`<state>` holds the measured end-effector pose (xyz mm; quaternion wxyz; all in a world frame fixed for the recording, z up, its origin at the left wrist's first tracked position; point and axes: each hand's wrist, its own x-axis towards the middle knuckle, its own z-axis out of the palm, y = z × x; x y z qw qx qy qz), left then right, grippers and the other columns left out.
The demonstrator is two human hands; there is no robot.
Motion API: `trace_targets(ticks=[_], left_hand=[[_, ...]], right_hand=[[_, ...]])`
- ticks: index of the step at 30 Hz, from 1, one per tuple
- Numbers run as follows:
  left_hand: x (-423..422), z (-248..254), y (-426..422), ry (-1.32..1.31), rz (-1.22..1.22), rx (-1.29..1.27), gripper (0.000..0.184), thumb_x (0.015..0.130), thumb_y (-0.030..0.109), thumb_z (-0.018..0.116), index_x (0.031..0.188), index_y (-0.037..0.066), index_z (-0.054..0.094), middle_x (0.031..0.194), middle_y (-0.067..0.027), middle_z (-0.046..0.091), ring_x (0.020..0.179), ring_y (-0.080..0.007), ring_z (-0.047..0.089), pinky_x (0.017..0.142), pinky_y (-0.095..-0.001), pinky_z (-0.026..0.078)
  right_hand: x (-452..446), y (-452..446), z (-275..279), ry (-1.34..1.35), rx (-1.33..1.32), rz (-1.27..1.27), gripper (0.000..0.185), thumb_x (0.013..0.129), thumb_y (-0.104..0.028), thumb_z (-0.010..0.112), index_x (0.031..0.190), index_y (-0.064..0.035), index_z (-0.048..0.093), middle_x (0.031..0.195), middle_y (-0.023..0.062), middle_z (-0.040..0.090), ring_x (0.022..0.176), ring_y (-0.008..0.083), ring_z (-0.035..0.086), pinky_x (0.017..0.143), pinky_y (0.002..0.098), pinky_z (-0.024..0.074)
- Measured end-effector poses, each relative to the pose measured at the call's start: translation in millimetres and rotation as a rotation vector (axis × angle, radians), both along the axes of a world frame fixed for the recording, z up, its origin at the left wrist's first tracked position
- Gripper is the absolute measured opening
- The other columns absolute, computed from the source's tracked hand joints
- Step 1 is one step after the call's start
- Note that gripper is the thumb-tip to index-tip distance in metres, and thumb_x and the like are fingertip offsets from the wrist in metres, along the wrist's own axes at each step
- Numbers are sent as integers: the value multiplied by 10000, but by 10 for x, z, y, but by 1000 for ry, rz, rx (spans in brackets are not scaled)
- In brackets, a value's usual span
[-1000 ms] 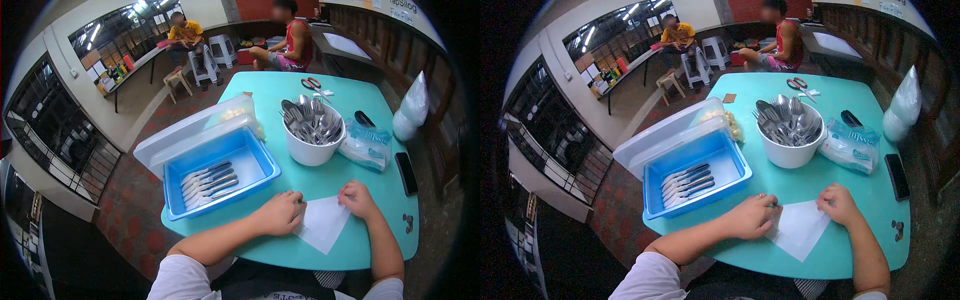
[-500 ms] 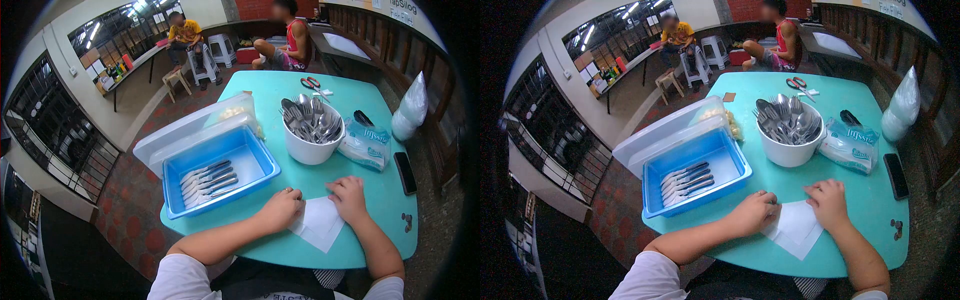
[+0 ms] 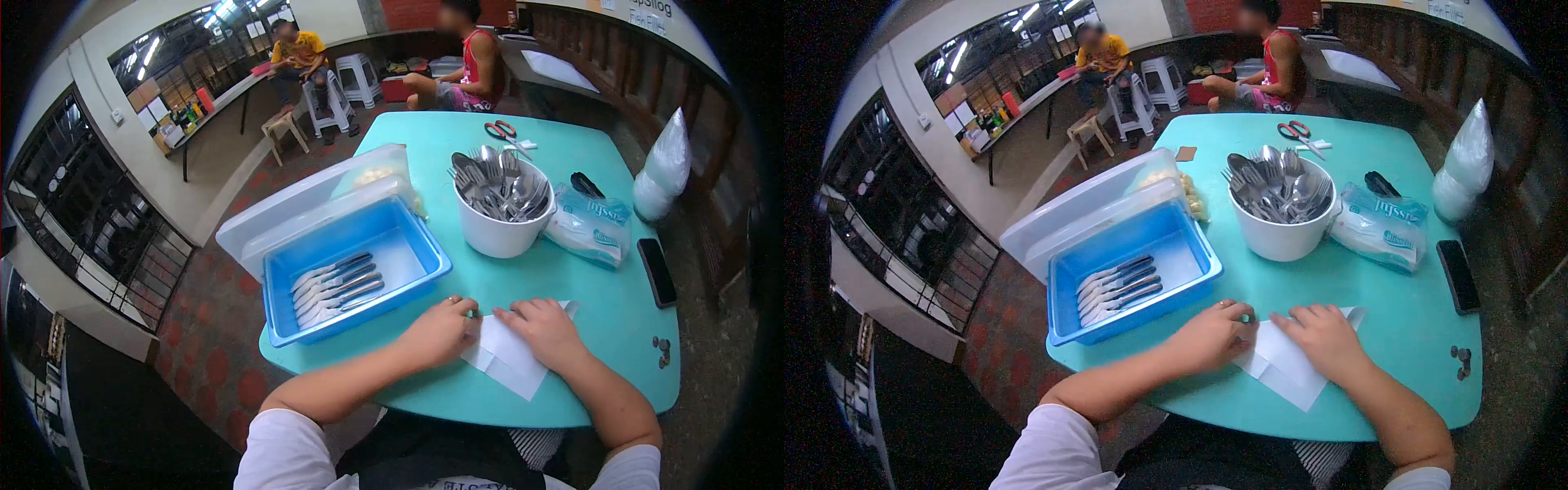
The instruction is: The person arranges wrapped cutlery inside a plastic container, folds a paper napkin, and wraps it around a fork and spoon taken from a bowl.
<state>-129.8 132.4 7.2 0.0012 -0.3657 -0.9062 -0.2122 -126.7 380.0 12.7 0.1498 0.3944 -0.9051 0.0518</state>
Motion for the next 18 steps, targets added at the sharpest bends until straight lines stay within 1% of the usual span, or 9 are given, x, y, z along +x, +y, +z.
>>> trace_targets(ticks=[3, 10, 12, 13, 15, 16, 17, 18], left_hand=[[17, -16, -118, 20, -26, -8, 355, 800, 154, 698, 1128, 19, 674, 1205, -160, 581, 1099, -343, 549, 960, -425, 470], [185, 94, -328, 47, 84, 5, 313, 820, 171, 699, 1090, 12, 691, 1328, -180, 528, 1245, -380, 483, 1025, -455, 436], [241, 224, -278, 37, 174, -132, 293, 827, 177, 697, 1066, 7, 698, 1339, -190, 518, 1272, -390, 462, 1040, -459, 426], [252, 281, -244, 33, 219, -201, 285, 831, 180, 696, 1054, 4, 701, 1344, -196, 514, 1285, -394, 452, 1047, -460, 421], [235, 300, -131, 133, 204, -127, 289, 845, 196, 686, 1053, -4, 696, 1344, -209, 510, 1291, -399, 445, 1057, -468, 412], [228, 288, -62, 184, 200, -92, 292, 852, 204, 681, 1052, -7, 693, 1343, -216, 509, 1294, -402, 441, 1062, -472, 407], [225, 232, 27, 178, 137, 18, 418, 882, 235, 653, 1200, -33, 608, 1384, -245, 464, 1325, -423, 406, 1094, -485, 373], [226, 174, 125, 143, 81, 56, 474, 887, 243, 651, 1253, -40, 554, 1400, -253, 443, 1335, -430, 391, 1105, -487, 360]], right_hand=[[-5, -4, 3, 16, 34, 19, 411, 853, -170, 523, 1243, -227, 640, 1023, 40, 622, 923, 214, 611, 802, 370, 475], [-3, 7, -12, -1, 20, 13, 408, 857, -170, 523, 1242, -233, 643, 1014, 43, 607, 922, 226, 587, 789, 372, 480], [-10, 22, 1, -21, 21, 20, 406, 857, -169, 523, 1240, -231, 644, 1001, 44, 599, 920, 229, 580, 784, 373, 481], [-7, 24, 14, -44, 27, 8, 418, 853, -160, 526, 1248, -233, 643, 1030, 49, 605, 938, 235, 580, 805, 378, 477], [13, 6, 29, -92, 34, -10, 443, 844, -140, 532, 1263, -237, 640, 1088, 61, 618, 975, 247, 579, 849, 389, 470], [9, 3, 6, -61, 29, 2, 398, 844, -153, 533, 1218, -217, 651, 1055, 57, 609, 955, 243, 578, 826, 387, 473], [-10, 4, -31, -28, 24, 15, 356, 843, -166, 533, 1173, -196, 662, 1022, 53, 599, 936, 239, 578, 804, 386, 476], [-28, 7, -50, 6, 20, 29, 318, 843, -179, 534, 1128, -175, 674, 989, 48, 590, 916, 235, 577, 781, 384, 478]])
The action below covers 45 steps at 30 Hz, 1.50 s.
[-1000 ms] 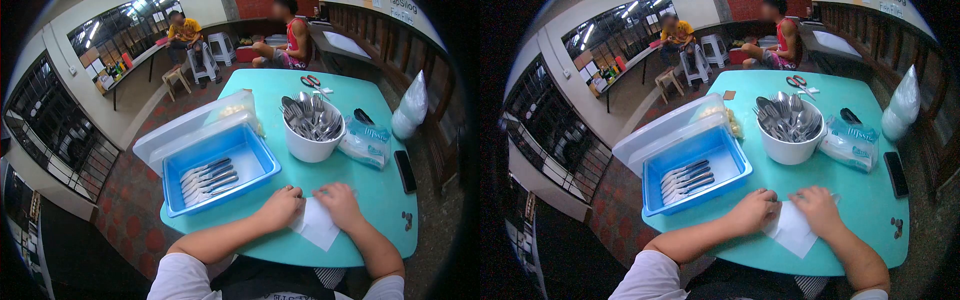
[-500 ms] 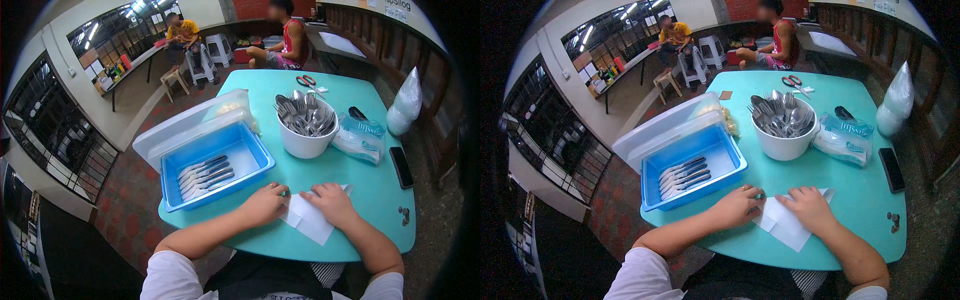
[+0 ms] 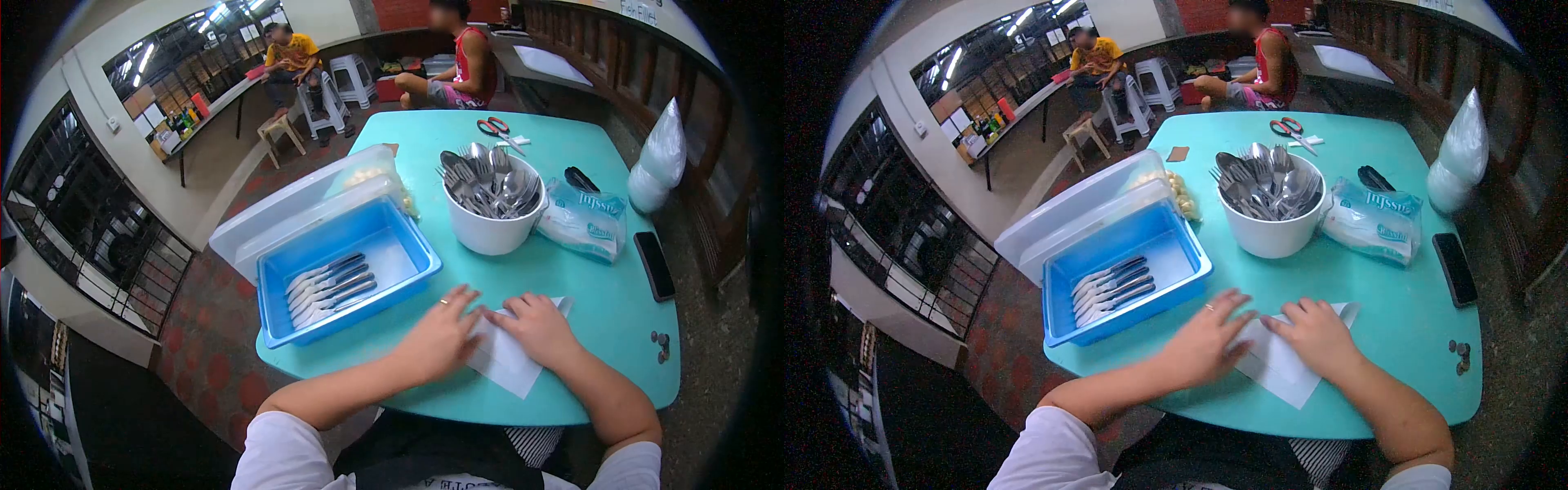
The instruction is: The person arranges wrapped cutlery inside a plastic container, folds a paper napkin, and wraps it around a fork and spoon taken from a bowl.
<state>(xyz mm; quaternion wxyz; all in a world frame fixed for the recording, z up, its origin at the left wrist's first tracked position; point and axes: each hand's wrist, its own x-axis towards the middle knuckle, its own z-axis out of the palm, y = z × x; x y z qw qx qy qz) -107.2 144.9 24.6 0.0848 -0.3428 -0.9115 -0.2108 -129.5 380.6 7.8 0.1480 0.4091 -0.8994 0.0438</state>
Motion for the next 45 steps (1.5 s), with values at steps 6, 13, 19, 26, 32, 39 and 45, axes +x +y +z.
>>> trace_targets(ticks=[6, 13, 19, 26, 32, 39, 45], left_hand=[[25, -372, 275, -162, -130, -24, 813, 921, 364, 607, 1485, -60, 203, 1527, -285, 256, 1417, -448, 268, 1157, -532, 250], [42, -428, 239, -136, -115, -105, 855, 949, 494, 503, 1499, -63, 158, 1557, -283, 194, 1431, -454, 232, 1163, -546, 210], [43, -459, 265, -106, -96, -159, 894, 937, 562, 473, 1502, -60, 170, 1546, -284, 233, 1435, -449, 233, 1162, -541, 211], [60, -417, 273, -161, -87, -165, 897, 923, 579, 477, 1495, -57, 208, 1551, -274, 230, 1441, -440, 227, 1172, -527, 196], [66, -318, 279, -171, -92, -192, 919, 901, 580, 512, 1487, -64, 221, 1543, -279, 240, 1443, -436, 227, 1166, -531, 203], [61, -319, 280, -169, -91, -213, 917, 907, 588, 494, 1485, -69, 221, 1534, -282, 256, 1449, -424, 220, 1171, -531, 188], [51, -342, 276, -147, -102, -205, 913, 911, 591, 483, 1485, -68, 219, 1535, -280, 253, 1451, -425, 212, 1173, -531, 180]], right_hand=[[-20, 36, -48, 28, 8, 10, 141, 797, -185, 562, 879, -106, 645, 999, 63, 591, 948, 244, 572, 782, 389, 476], [-32, 46, -27, -70, -11, -10, 196, 809, -169, 550, 962, -109, 656, 1037, 77, 599, 998, 261, 563, 843, 405, 464], [136, 111, -54, -194, 37, -98, 373, 865, -202, 529, 1209, -98, 629, 1349, 120, 557, 1229, 299, 517, 1007, 541, 382], [374, 215, -33, -246, 35, -282, 607, 938, -405, 527, 1405, -23, 456, 1466, 128, 458, 1362, 325, 407, 1109, 641, 227], [406, 564, -86, -206, 45, -506, 685, 932, -467, 526, 1420, 3, 426, 1500, 141, 414, 1420, 324, 327, 1125, 662, 155], [329, 676, -20, -175, 33, -725, 684, 941, -451, 514, 1425, 21, 408, 1519, 158, 376, 1435, 327, 295, 1138, 638, 158], [535, 129, -5, -347, -15, -295, 658, 948, -430, 512, 1421, 17, 414, 1526, 160, 368, 1437, 304, 304, 1131, 626, 202]])
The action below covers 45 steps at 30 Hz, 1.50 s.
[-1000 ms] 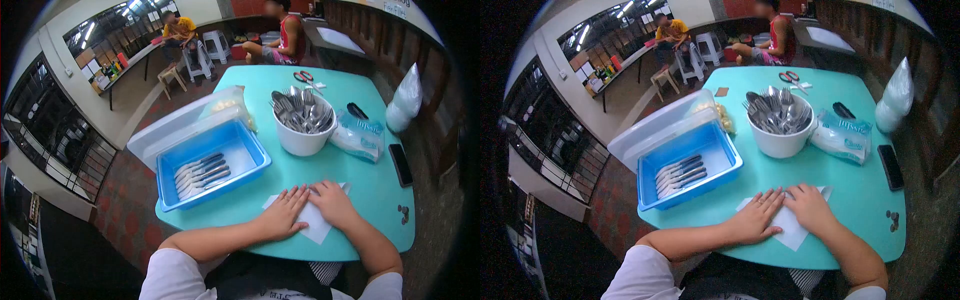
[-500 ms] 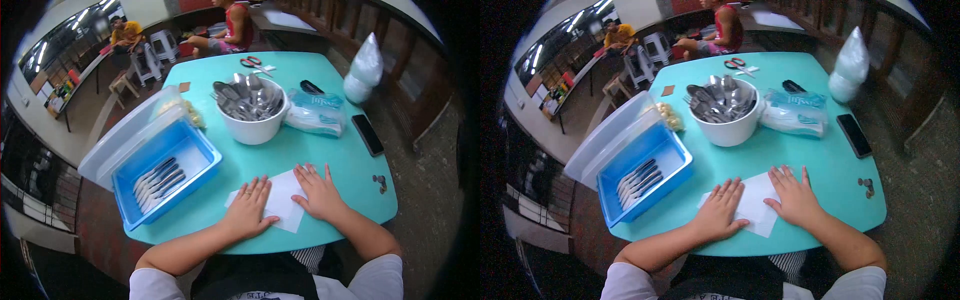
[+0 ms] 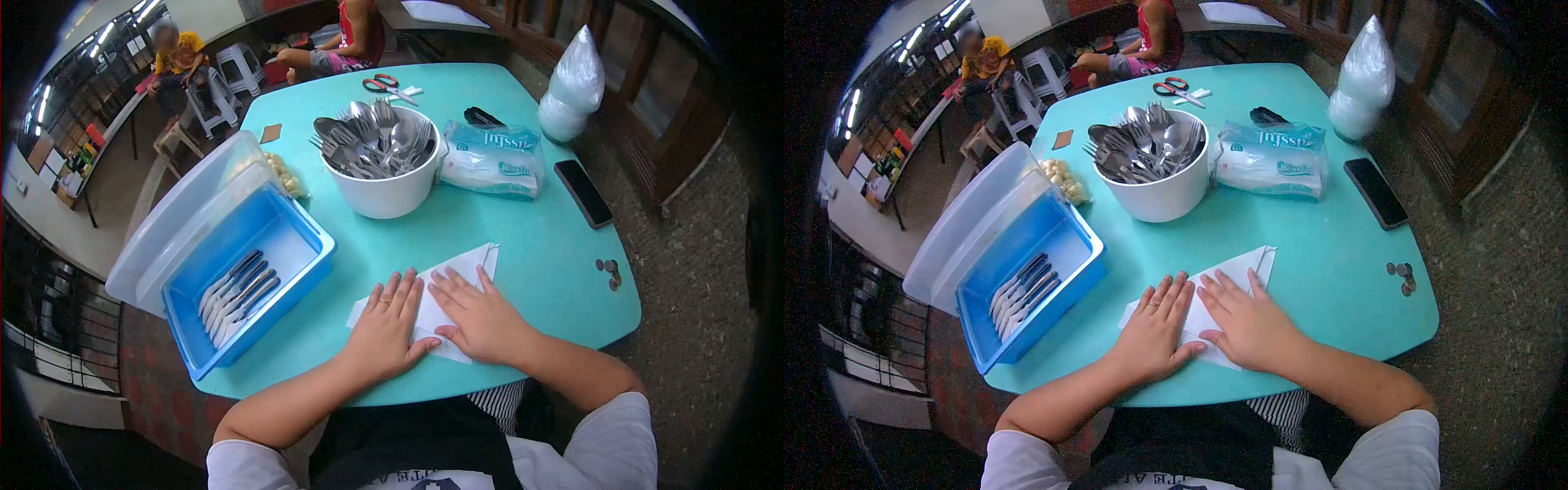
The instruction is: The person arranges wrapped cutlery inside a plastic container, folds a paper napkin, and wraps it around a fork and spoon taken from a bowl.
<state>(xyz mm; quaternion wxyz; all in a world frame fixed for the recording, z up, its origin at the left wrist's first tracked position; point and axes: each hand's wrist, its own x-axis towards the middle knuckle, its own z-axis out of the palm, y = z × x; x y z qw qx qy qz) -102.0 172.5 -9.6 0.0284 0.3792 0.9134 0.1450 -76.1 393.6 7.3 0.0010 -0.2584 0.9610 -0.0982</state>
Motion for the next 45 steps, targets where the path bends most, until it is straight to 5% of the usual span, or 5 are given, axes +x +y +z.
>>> trace_targets(ticks=[9, 17, 29, 35, 45], left_hand=[[7, 12, 10, -15, 9, -17, 921, 905, 578, 501, 1484, -76, 210, 1542, -286, 231, 1449, -428, 210, 1172, -533, 184], [17, 67, -7, 38, -73, -22, 667, 928, 534, 487, 1508, 240, 338, 1591, -143, 236, 1414, -520, 207, 1138, -616, 195], [1, 66, -14, 44, -87, -42, 640, 915, 594, 489, 1479, 307, 394, 1579, -124, 276, 1394, -554, 213, 1114, -654, 215], [3, 76, 11, 49, -94, -38, 655, 902, 595, 512, 1476, 302, 404, 1580, -128, 273, 1389, -550, 234, 1113, -651, 219], [-1, 90, 19, 42, -105, -52, 656, 903, 592, 508, 1483, 306, 393, 1584, -132, 262, 1389, -553, 229, 1110, -651, 222]], right_hand=[[-324, 669, -103, 71, -48, -302, 523, 950, -344, 530, 1383, -53, 483, 1436, 132, 475, 1371, 289, 395, 1120, 618, 224], [-680, 841, -38, 34, -465, -285, 234, 758, -134, 728, 988, -96, 722, 1009, 95, 654, 1035, 298, 583, 903, 413, 452], [-774, 854, -69, 284, -55, -257, 78, 802, -172, 683, 844, -110, 662, 873, 100, 635, 923, 293, 598, 847, 439, 432], [-547, 583, 47, 396, -142, -191, 249, 868, -218, 621, 1059, -68, 673, 1087, 99, 676, 1064, 291, 603, 921, 472, 422], [-158, 375, -76, -61, 26, -118, 663, 967, -427, 486, 1488, -47, 332, 1567, 139, 303, 1456, 286, 274, 1126, 662, 147]])
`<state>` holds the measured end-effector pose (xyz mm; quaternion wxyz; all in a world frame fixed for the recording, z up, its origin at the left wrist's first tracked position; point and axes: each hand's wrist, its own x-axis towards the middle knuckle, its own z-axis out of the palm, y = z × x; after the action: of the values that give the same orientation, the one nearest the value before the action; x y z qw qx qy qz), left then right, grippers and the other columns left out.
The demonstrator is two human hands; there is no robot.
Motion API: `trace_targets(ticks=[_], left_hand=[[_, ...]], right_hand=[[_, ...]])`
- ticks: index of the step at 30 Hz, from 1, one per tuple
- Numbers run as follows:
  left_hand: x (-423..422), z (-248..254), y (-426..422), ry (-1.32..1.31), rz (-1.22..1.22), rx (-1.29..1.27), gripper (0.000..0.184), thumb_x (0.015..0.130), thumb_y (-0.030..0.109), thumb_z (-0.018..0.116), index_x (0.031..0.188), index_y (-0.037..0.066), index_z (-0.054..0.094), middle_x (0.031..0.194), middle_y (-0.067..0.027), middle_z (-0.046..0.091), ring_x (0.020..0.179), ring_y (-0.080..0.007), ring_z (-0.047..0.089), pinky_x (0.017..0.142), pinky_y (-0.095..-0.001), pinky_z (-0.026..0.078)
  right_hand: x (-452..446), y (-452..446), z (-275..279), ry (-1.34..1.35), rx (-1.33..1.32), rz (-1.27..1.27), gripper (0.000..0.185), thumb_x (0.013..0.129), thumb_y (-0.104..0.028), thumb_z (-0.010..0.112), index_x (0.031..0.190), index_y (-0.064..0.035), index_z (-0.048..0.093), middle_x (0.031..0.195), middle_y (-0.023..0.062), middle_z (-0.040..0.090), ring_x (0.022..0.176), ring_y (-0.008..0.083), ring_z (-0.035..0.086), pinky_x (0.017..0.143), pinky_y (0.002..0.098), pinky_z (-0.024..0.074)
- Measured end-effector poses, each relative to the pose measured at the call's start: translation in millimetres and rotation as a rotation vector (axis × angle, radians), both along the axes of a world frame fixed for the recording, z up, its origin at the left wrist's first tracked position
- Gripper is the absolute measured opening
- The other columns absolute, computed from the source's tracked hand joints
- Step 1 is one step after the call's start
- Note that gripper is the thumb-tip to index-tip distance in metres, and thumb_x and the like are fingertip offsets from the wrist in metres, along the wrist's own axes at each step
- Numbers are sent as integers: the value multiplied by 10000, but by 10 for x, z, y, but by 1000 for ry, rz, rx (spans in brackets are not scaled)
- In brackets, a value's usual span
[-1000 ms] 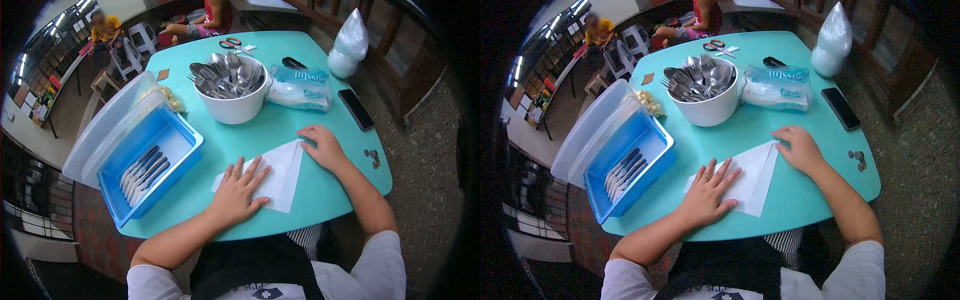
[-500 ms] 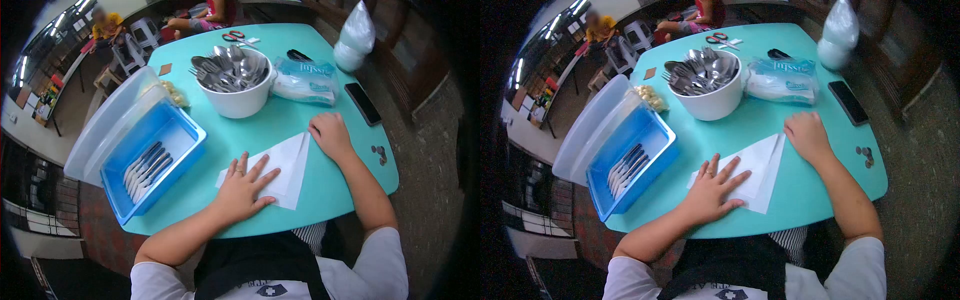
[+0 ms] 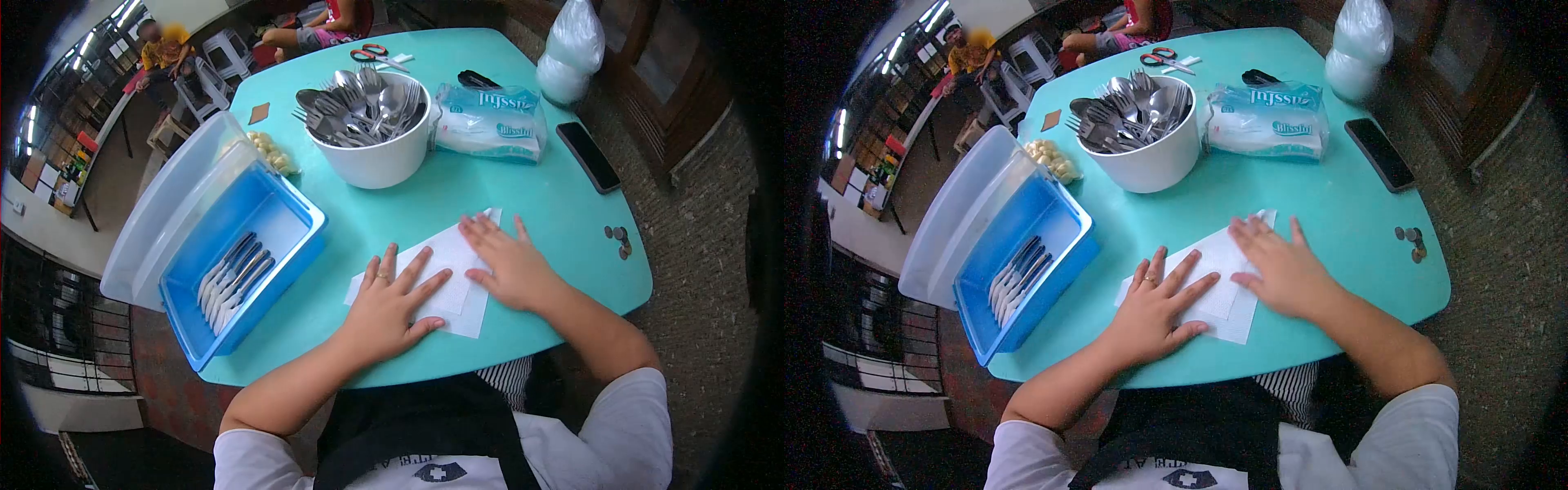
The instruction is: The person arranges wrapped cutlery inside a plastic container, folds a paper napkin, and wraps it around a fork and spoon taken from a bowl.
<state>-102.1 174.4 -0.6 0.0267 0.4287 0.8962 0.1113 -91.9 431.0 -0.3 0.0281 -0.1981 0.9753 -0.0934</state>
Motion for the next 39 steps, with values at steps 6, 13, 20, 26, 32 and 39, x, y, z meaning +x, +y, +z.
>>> trace_targets(ticks=[6, 13, 20, 26, 32, 39], left_hand=[[3, 23, 11, -10, 5, -18, 659, 907, 598, 498, 1487, 304, 386, 1586, -131, 255, 1391, -554, 223, 1110, -656, 214], [18, -19, -16, -12, 10, 19, 655, 911, 585, 511, 1480, 283, 396, 1584, -137, 257, 1407, -546, 197, 1117, -656, 200], [13, -92, -138, -32, 61, 53, 852, 911, 581, 515, 1506, 32, 253, 1574, -189, 247, 1447, -415, 229, 1153, -584, 203], [189, -38, -507, -32, 177, -79, 864, 924, 574, 495, 1489, -30, 247, 1561, -226, 249, 1447, -387, 251, 1153, -563, 221], [313, 295, -515, -3, 348, -229, 768, 932, 552, 499, 1417, -34, 385, 1478, -231, 391, 1390, -386, 352, 1132, -546, 273], [-186, 331, 240, -379, 102, 578, 276, 946, 248, 571, 1000, -16, 632, 863, -156, 650, 837, -279, 644, 763, -391, 498]], right_hand=[[-87, 204, -13, 70, 81, -326, 654, 969, -473, 467, 1448, -34, 398, 1544, 126, 349, 1449, 282, 285, 1126, 672, 142], [91, -193, 42, 150, 17, 164, 729, 917, -505, 533, 1454, -34, 388, 1531, 123, 366, 1427, 300, 320, 1116, 677, 161], [74, -225, 79, 59, 25, 171, 761, 906, -518, 547, 1462, -30, 369, 1545, 119, 344, 1431, 306, 311, 1108, 687, 165], [77, -238, 80, 49, 39, 169, 758, 906, -503, 552, 1462, -23, 365, 1548, 129, 334, 1432, 315, 304, 1110, 688, 161], [86, -258, 28, 43, -8, 134, 755, 889, -473, 585, 1454, -19, 375, 1537, 134, 348, 1435, 319, 296, 1110, 677, 179], [66, -314, 102, -48, -40, 117, 744, 841, -429, 663, 1427, -44, 412, 1526, 140, 361, 1435, 339, 293, 1112, 671, 181]])
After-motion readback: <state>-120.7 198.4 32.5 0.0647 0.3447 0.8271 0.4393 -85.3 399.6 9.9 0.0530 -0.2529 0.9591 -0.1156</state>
